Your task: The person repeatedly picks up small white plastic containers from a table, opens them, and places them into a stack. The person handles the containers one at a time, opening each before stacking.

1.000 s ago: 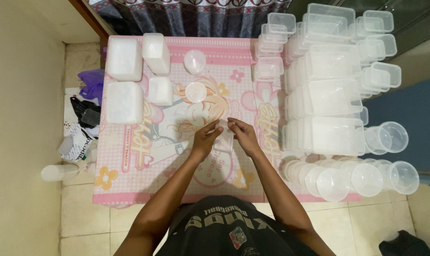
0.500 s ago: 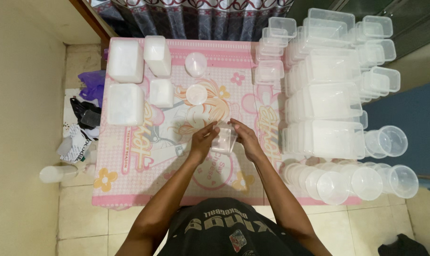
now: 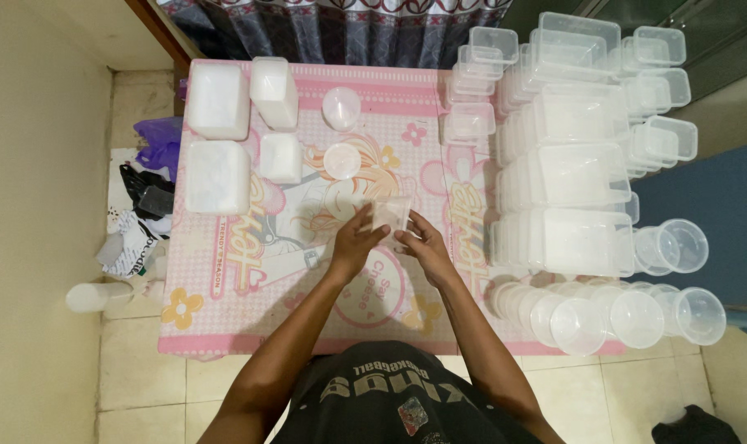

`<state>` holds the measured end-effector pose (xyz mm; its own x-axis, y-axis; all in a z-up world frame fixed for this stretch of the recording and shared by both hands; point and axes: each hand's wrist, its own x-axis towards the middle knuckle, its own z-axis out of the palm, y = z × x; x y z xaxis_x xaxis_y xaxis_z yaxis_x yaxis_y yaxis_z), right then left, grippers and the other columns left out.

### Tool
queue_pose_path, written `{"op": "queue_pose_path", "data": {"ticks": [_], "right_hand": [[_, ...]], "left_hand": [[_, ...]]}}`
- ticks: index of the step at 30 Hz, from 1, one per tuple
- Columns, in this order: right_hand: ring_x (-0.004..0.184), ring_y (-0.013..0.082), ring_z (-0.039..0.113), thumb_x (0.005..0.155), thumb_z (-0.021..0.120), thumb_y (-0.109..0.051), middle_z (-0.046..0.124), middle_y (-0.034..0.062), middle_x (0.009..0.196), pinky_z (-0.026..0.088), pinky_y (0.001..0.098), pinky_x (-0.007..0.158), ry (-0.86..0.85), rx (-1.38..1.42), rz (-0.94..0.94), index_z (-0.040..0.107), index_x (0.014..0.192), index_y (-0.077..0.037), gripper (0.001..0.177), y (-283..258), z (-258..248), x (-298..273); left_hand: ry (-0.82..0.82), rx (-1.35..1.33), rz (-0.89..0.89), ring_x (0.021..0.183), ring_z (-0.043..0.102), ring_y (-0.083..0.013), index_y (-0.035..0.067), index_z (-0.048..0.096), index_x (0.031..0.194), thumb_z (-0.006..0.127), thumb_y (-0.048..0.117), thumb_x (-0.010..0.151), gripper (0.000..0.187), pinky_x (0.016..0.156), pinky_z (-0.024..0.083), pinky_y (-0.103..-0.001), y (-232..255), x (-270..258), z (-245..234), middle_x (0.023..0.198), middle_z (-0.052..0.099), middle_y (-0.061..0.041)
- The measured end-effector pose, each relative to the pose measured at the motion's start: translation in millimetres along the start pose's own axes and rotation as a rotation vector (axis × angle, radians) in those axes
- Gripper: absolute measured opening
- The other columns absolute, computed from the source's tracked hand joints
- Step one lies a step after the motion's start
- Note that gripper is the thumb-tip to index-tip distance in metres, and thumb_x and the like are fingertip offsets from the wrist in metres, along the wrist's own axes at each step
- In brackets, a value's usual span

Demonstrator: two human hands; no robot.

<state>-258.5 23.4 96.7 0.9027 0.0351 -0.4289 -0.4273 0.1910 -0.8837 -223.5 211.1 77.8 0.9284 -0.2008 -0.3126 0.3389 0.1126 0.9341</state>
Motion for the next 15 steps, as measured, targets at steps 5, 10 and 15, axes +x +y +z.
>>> {"op": "queue_pose_path", "data": {"ticks": [5,10,15], "right_hand": [[0.108,0.0106,0.064,0.090,0.070,-0.016,0.062,0.0036,0.141,0.054,0.0286,0.085,-0.103,-0.022,-0.007,0.048,0.153,-0.006,0.067,-4,-9,-3],[0.109,0.0188,0.071,0.089,0.059,-0.012,0.064,0.0093,0.137,0.061,0.0359,0.091,-0.177,0.299,0.068,0.046,0.152,-0.009,0.064,-11,-12,-3],[0.110,0.0168,0.065,0.092,0.060,-0.008,0.061,0.0081,0.140,0.056,0.0382,0.091,-0.069,0.009,0.005,0.046,0.153,-0.007,0.062,-5,-2,-9]], "left_hand": [[-0.083,-0.011,-0.070,0.107,0.068,-0.0157,0.009,0.053,0.150,0.076,0.030,0.089,0.068,0.083,0.058,-0.031,1,-9,-6,0.130,0.068,-0.005],[-0.096,-0.098,-0.120,0.105,0.069,-0.0136,0.008,0.053,0.147,0.073,0.033,0.092,0.064,0.084,0.061,-0.030,-2,-3,-16,0.125,0.071,-0.005],[-0.039,0.244,-0.030,0.094,0.065,-0.0170,0.004,0.072,0.134,0.081,0.036,0.090,0.055,0.076,0.052,-0.028,9,-9,-12,0.108,0.075,-0.016]]}}
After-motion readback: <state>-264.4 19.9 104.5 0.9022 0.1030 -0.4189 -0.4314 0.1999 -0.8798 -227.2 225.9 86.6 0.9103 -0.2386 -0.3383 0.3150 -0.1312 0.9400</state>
